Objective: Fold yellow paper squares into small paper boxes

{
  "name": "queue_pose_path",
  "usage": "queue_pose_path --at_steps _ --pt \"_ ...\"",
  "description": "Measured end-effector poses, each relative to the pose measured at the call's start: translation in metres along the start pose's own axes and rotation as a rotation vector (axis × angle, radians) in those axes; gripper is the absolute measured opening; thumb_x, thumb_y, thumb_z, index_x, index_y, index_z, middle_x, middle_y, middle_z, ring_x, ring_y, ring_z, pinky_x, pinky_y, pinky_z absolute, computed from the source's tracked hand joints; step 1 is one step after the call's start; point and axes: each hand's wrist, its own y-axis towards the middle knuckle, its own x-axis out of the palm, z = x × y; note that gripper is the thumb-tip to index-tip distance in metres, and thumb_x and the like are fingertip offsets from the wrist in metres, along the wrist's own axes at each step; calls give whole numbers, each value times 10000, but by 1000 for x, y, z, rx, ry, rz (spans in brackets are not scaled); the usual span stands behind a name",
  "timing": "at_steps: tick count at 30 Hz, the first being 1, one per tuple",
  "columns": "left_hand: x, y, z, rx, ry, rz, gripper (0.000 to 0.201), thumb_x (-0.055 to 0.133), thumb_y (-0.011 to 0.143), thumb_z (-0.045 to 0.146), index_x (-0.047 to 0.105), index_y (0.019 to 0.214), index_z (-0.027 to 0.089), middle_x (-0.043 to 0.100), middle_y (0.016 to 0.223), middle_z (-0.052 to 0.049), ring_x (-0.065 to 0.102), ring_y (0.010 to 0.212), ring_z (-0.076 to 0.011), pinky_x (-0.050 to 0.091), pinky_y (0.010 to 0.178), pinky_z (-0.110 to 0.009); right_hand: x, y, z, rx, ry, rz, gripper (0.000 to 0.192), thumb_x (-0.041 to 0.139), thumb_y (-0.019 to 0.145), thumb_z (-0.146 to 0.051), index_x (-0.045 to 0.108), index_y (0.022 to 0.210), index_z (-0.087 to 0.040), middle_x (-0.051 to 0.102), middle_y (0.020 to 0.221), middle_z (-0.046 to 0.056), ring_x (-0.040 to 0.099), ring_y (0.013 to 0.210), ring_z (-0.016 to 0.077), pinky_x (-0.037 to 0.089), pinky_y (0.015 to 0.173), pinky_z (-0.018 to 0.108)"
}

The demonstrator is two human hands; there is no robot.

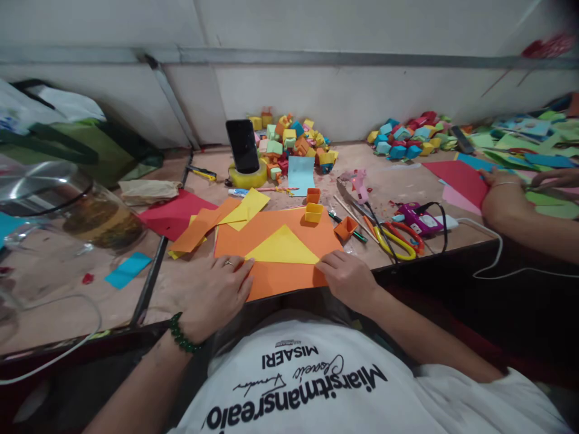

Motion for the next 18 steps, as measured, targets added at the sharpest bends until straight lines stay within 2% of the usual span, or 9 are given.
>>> queue_pose_path --at_steps 3,6,8,11,14,18 --pt "-2 2 7 -21 17 17 357 393 949 270 646 1169 148 681 979 -140 587 857 -286 420 772 -436 5 27 -26 -71 41 -41 345 459 873 -35 622 1156 -149 650 1058 131 543 916 215 479 773 341" --pt "-1 2 12 -49 6 44 366 424 944 289 631 1211 149 676 978 -144 578 858 -294 420 761 -440 23 39 -35 -96 80 -187 305 492 877 -65 602 1158 -109 636 1024 126 519 911 226 483 744 350" --pt "2 0 13 -77 -13 60 366 442 943 307 626 1222 158 676 1004 -143 577 895 -296 423 778 -440 35 31 -28 -88 99 -208 298 497 902 -105 592 1184 -114 631 1017 112 513 953 226 481 765 343" --pt "8 -3 13 -109 -15 85 355 461 942 311 630 1220 167 681 1028 -134 579 914 -281 431 794 -418 39 3 -8 -17 88 -147 302 481 900 -66 615 1163 -135 645 985 98 524 948 204 470 751 305" --pt "11 -6 14 -116 8 111 340 468 942 305 638 1204 170 683 1023 -133 583 914 -270 445 795 -397 25 -22 6 51 32 -36 268 465 894 -44 665 1051 -129 666 917 89 529 867 194 465 713 297" --pt "4 -3 15 -122 17 101 303 474 939 299 646 1132 140 678 969 -138 590 877 -275 455 768 -403 9 -31 6 49 -20 76 283 457 858 -2 686 968 -127 687 889 82 524 779 184 466 671 297"
